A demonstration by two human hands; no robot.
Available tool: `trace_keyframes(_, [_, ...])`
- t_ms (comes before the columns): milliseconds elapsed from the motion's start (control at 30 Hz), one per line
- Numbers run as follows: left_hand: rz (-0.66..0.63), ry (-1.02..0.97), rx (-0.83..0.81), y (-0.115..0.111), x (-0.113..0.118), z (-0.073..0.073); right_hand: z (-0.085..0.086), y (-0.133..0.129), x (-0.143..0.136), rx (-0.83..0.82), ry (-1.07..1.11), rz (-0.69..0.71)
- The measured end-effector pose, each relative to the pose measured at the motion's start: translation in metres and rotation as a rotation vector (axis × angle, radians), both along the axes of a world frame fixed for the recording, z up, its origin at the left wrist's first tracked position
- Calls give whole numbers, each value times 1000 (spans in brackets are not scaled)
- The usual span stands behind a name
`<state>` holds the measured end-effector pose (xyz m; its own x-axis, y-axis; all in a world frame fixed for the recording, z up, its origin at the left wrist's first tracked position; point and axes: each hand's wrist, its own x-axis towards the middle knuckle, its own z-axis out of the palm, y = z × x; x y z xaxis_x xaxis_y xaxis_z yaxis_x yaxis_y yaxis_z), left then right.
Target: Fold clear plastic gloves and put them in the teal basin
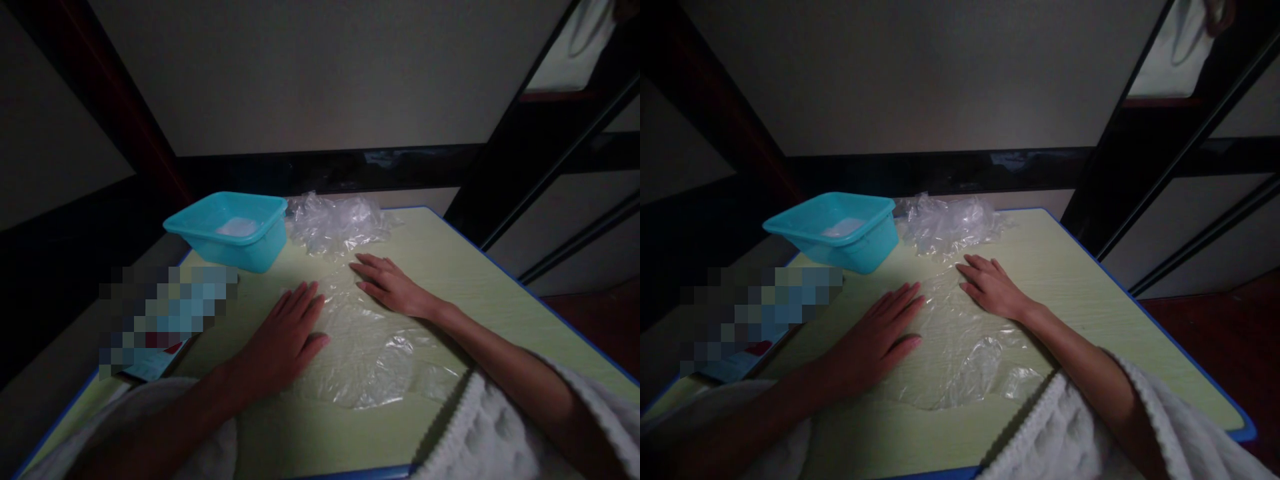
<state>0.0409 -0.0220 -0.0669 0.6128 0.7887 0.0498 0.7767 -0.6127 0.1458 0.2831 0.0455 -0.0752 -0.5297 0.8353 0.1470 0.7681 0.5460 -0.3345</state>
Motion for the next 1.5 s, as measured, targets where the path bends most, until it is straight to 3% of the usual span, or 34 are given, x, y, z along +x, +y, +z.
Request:
trace_keyframes(833, [48,28,19,4,-11,2,0,1,0,23,117,23])
trace_keyframes(1100, [62,53,1,6,-9,1,5,-3,-3,-36,10,-4])
trace_keyframes(1367, [49,-8,55,7,-12,-2,5,-1,-1,10,145,69])
trace_keyframes(1500, [65,-40,58,6,-12,-3,13,-5,-4,21,333,101])
